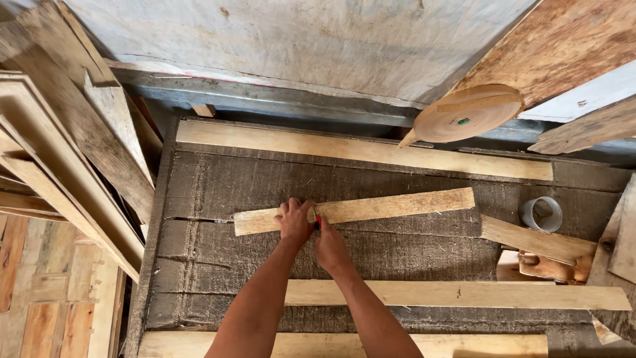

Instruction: Scoring and cutting thin wood planks using a utility knife on a workbench.

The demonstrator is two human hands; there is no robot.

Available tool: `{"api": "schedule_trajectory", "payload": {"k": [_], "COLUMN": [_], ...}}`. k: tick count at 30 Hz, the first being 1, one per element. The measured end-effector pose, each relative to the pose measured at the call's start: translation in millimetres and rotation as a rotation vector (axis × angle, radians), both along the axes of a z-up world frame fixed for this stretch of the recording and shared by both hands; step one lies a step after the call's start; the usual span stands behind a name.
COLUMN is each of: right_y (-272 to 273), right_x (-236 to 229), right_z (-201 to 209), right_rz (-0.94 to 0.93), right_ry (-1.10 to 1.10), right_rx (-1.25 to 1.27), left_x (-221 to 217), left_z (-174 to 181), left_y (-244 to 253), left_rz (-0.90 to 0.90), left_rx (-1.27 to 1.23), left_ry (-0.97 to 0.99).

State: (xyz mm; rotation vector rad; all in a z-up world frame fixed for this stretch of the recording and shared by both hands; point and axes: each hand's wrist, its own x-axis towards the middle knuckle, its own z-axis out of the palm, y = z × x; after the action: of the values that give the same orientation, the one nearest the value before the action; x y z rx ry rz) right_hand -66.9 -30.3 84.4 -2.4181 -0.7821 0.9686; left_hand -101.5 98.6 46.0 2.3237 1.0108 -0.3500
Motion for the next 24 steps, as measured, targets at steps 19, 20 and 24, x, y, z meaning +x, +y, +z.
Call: {"api": "schedule_trajectory", "payload": {"k": [19,20,24], "right_y": [24,25,36], "right_x": [-4,-5,-8], "right_z": [4,4,26], "right_rz": [-0.025,-0.024,-0.034], "right_ry": [0.036,0.005,0.057], "right_rx": [-0.160,-0.153,-0.147], "left_x": [-4,-4,-2], "left_z": [-15,-13,-12], "left_y": [-3,-3,-2], "left_rz": [-0.015,-0.015,-0.022], "left_rx": [0.059,0.052,0.005], "left_ry": [-0.057,-0.048,-0.029]}}
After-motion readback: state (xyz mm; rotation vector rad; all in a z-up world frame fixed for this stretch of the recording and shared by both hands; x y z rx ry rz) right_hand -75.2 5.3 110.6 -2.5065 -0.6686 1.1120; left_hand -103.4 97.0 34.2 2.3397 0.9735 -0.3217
